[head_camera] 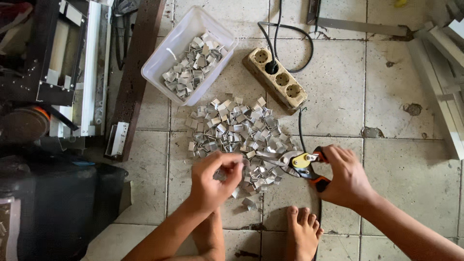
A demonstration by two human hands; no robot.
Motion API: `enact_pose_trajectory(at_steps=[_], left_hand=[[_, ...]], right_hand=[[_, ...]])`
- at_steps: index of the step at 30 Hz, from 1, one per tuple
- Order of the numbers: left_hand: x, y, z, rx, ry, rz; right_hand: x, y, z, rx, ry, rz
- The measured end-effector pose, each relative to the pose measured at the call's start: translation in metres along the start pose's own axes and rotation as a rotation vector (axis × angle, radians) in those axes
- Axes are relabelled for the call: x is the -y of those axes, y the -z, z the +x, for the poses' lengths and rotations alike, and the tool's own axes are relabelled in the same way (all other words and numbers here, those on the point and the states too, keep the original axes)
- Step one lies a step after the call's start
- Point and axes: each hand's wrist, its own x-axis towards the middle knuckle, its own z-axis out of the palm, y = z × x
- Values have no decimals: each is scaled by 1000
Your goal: The person sits on a tiled floor and uses pliers to cut small metal pieces from a pile. The cut pieces are placed into a white plastic container nearby.
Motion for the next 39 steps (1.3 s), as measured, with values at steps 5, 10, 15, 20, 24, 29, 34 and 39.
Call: enact_pose_trajectory(at_steps=[5,10,15,20,24,29,34,39], left_hand=[[-7,3,10,-9,170,-3],[-19,4,18,73,238,66],[-12,2,20,155,376,82],[-7,6,27,214,580,48],[-5,9,30,281,647,-36],[-2,3,32,270,725,61],[-10,5,41,292,779,66],[-25,7,53,318,966,45]], right_hand=[[13,11,4,-131,107,-298],[51,38,24,-149,237,-539],[66,55,44,-180,375,-712],[70,63,58,-49,385,-685],[67,66,64,32,396,-688],[68,71,70,48,409,-734],[68,73,73,32,435,-733],[74,77,76,80,411,-787]])
